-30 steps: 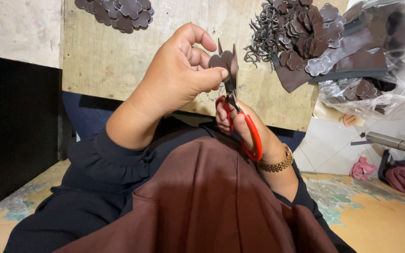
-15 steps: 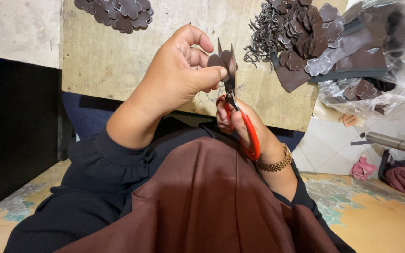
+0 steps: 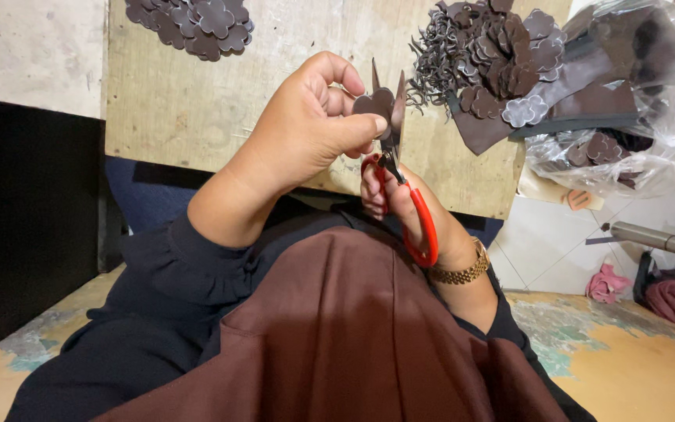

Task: The person uses red-handled scissors to trim the edges of small dark brown flower-shaped pieces of material. They hold each piece in the left hand and cut with the right, placing finished pieces into a pile on the wooden table.

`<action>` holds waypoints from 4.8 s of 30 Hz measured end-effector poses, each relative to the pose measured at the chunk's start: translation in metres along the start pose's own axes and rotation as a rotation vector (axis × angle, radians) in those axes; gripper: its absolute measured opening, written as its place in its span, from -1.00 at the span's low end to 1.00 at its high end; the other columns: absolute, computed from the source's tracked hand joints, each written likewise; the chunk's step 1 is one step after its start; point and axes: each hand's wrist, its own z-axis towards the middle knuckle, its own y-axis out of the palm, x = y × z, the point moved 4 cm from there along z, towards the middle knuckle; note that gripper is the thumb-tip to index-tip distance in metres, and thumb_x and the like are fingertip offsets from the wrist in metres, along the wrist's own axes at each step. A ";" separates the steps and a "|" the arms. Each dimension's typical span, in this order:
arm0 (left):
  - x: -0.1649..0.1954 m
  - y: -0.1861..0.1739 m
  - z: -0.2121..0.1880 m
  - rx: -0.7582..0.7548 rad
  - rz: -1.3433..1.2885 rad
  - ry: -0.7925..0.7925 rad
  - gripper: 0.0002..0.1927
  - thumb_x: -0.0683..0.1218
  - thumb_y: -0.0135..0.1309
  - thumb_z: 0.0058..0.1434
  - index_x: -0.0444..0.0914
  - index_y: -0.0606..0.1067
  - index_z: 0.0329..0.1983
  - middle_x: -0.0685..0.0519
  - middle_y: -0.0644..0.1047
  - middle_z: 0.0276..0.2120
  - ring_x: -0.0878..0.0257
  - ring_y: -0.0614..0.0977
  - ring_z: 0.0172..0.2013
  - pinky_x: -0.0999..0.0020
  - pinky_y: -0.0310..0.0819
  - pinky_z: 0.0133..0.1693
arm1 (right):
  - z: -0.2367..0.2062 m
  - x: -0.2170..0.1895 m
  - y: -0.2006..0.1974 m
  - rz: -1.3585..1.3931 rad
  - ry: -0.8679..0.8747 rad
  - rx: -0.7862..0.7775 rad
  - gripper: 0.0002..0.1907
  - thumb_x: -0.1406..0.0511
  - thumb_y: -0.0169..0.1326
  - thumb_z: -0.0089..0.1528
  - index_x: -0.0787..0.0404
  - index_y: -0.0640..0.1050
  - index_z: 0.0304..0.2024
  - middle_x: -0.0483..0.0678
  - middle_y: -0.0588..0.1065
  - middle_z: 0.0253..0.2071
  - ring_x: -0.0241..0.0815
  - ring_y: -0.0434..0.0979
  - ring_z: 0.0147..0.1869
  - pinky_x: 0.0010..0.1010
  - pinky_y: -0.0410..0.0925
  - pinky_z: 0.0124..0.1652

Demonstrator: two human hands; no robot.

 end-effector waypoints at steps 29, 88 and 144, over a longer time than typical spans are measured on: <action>0.004 0.018 -0.005 -0.079 -0.132 -0.012 -0.91 -0.26 0.14 0.33 -0.32 0.44 -0.18 0.01 0.61 -0.35 0.37 0.64 -0.37 0.46 0.61 -0.26 | -0.004 -0.003 -0.005 -0.180 -0.121 0.056 -0.22 -0.32 -0.17 0.36 0.25 0.34 0.05 -0.13 0.26 -0.17 -0.30 0.22 -0.13 -0.47 0.25 -0.09; -0.003 0.009 -0.005 0.117 0.102 0.172 -0.88 -0.17 0.15 0.38 -0.36 0.57 -0.20 0.05 0.66 -0.30 0.43 0.61 -0.29 0.52 0.53 -0.20 | 0.003 -0.004 0.000 -0.108 -0.090 0.120 -0.37 -0.22 -0.09 0.39 0.21 0.34 0.01 -0.17 0.26 -0.24 -0.34 0.17 -0.22 -0.52 0.17 -0.20; -0.002 0.008 0.006 0.134 0.066 0.067 -0.85 -0.16 0.19 0.32 -0.38 0.58 -0.25 0.07 0.63 -0.39 0.43 0.59 -0.37 0.53 0.52 -0.28 | 0.005 -0.004 -0.017 -0.318 -0.104 0.123 -0.36 -0.23 -0.12 0.39 0.22 0.36 -0.05 -0.16 0.29 -0.24 -0.37 0.24 -0.24 -0.56 0.24 -0.20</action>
